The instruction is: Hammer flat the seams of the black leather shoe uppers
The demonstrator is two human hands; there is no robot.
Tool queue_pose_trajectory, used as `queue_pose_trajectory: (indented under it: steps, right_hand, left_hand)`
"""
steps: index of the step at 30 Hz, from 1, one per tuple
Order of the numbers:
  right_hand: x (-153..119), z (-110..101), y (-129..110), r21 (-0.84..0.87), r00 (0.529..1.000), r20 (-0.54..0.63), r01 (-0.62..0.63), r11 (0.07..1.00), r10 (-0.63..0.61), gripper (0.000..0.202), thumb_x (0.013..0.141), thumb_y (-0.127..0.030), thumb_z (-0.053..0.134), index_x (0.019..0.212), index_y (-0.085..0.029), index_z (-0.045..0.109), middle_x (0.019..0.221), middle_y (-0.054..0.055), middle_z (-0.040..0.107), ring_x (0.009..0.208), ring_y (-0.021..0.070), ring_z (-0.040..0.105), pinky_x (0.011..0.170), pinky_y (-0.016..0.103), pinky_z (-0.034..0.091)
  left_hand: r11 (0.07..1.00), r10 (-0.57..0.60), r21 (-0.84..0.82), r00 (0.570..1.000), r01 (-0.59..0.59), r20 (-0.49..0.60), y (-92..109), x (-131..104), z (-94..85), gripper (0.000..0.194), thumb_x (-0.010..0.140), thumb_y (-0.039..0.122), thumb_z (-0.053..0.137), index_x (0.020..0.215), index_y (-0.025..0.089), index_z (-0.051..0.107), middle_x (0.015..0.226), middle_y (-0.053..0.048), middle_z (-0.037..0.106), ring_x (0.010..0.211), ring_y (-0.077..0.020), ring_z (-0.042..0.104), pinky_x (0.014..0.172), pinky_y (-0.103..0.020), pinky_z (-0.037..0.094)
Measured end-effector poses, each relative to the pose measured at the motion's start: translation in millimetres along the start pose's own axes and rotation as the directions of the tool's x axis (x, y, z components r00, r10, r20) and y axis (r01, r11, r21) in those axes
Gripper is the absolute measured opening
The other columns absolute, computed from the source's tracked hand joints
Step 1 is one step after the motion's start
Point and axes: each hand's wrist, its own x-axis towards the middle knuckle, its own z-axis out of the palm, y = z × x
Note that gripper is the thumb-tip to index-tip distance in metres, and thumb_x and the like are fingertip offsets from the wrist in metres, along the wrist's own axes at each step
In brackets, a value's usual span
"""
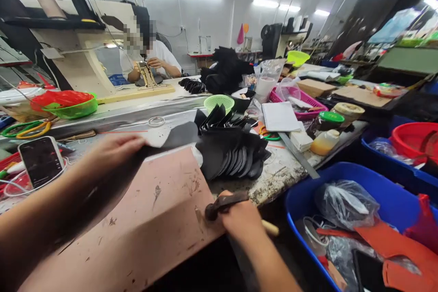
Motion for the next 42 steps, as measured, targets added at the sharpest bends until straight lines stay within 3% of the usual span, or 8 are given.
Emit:
queue_pose_trajectory:
  steps: [2,4,9,12,16,20,29,42]
  right_hand:
    - [-0.1,-23.1,10.0,-0.182,0.992,0.111,-0.031,0.983,0.052,0.024,0.073,-0.014,0.044,0.084,-0.026,0.062,0.069,-0.001,0.066,0.063,0.0159,0.059,0.053,0.023,0.031]
    - [0.5,-43.0,13.3,-0.357,0.986,0.136,-0.044,0.933,0.099,0.025,0.078,-0.019,0.041,0.091,-0.025,0.062,0.073,0.003,0.067,0.067,0.0183,0.060,0.053,0.025,0.030]
    - [2.6,-55.4,-13.3,-0.377,0.964,0.260,0.149,0.914,-0.050,0.022,0.078,-0.019,0.043,0.090,-0.024,0.061,0.081,0.002,0.067,0.074,0.0175,0.061,0.055,0.024,0.031]
    - [7.5,-40.6,-33.8,-0.359,0.950,0.259,0.262,0.896,-0.174,0.020,0.080,-0.021,0.042,0.088,-0.023,0.061,0.076,0.003,0.067,0.070,0.0185,0.062,0.052,0.025,0.032]
    - [18.7,-22.2,-46.9,-0.375,0.943,0.242,0.307,0.875,-0.227,0.022,0.080,-0.018,0.041,0.088,-0.019,0.062,0.072,0.006,0.067,0.064,0.0194,0.063,0.049,0.025,0.032]
    - [25.0,-19.5,-48.6,-0.349,0.923,0.275,0.357,0.866,-0.270,0.022,0.079,-0.015,0.041,0.080,-0.018,0.063,0.073,0.006,0.068,0.066,0.0202,0.063,0.050,0.025,0.036]
    - [28.5,-23.5,-49.2,-0.346,0.908,0.320,0.379,0.858,-0.272,0.022,0.079,-0.015,0.040,0.079,-0.019,0.062,0.073,0.006,0.068,0.066,0.0191,0.062,0.051,0.026,0.037]
    - [32.4,-30.4,-55.3,-0.270,0.888,0.256,0.444,0.854,-0.381,0.020,0.080,-0.016,0.043,0.080,-0.018,0.063,0.066,0.005,0.066,0.066,0.0168,0.063,0.051,0.023,0.035]
  left_hand:
    - [0.984,0.009,0.166,0.938,-0.070,0.345,-23.7,-40.7,1.5,0.022,0.079,0.025,0.052,0.065,0.014,0.063,0.059,0.003,0.061,0.061,-0.0124,0.054,0.057,-0.019,0.039]
    - [0.954,0.022,0.217,0.772,-0.206,0.635,-49.9,-77.2,7.4,0.028,0.086,0.030,0.040,0.079,0.019,0.065,0.076,0.001,0.068,0.073,-0.0146,0.061,0.066,-0.021,0.045]
    - [0.871,0.114,0.210,0.600,-0.443,0.792,-74.6,-108.3,28.5,0.031,0.090,0.029,0.032,0.093,0.024,0.062,0.113,-0.004,0.062,0.101,-0.0178,0.058,0.081,-0.027,0.047]
    - [0.816,-0.004,0.372,0.640,-0.443,0.769,-65.7,-93.0,52.1,0.028,0.089,0.033,0.035,0.094,0.024,0.060,0.096,-0.002,0.066,0.086,-0.0183,0.062,0.073,-0.028,0.048]
    - [0.679,0.010,0.617,0.845,-0.399,0.535,-66.8,-80.2,89.4,0.015,0.083,0.027,0.047,0.086,0.016,0.057,0.087,-0.007,0.062,0.083,-0.0226,0.059,0.070,-0.033,0.046]
    - [0.771,0.080,0.557,0.915,-0.308,0.396,-84.5,-85.8,108.1,0.010,0.081,0.019,0.052,0.089,0.016,0.057,0.085,-0.006,0.061,0.078,-0.0198,0.059,0.066,-0.030,0.047]
    - [0.767,0.340,0.436,0.874,-0.472,0.347,-101.3,-91.4,112.8,0.020,0.081,0.012,0.049,0.093,0.018,0.064,0.087,-0.005,0.061,0.081,-0.0175,0.057,0.071,-0.029,0.049]
    - [0.652,0.343,0.528,0.833,-0.544,0.434,-98.7,-88.3,109.2,0.025,0.082,0.010,0.044,0.095,0.018,0.063,0.083,-0.006,0.060,0.074,-0.0181,0.055,0.067,-0.032,0.047]
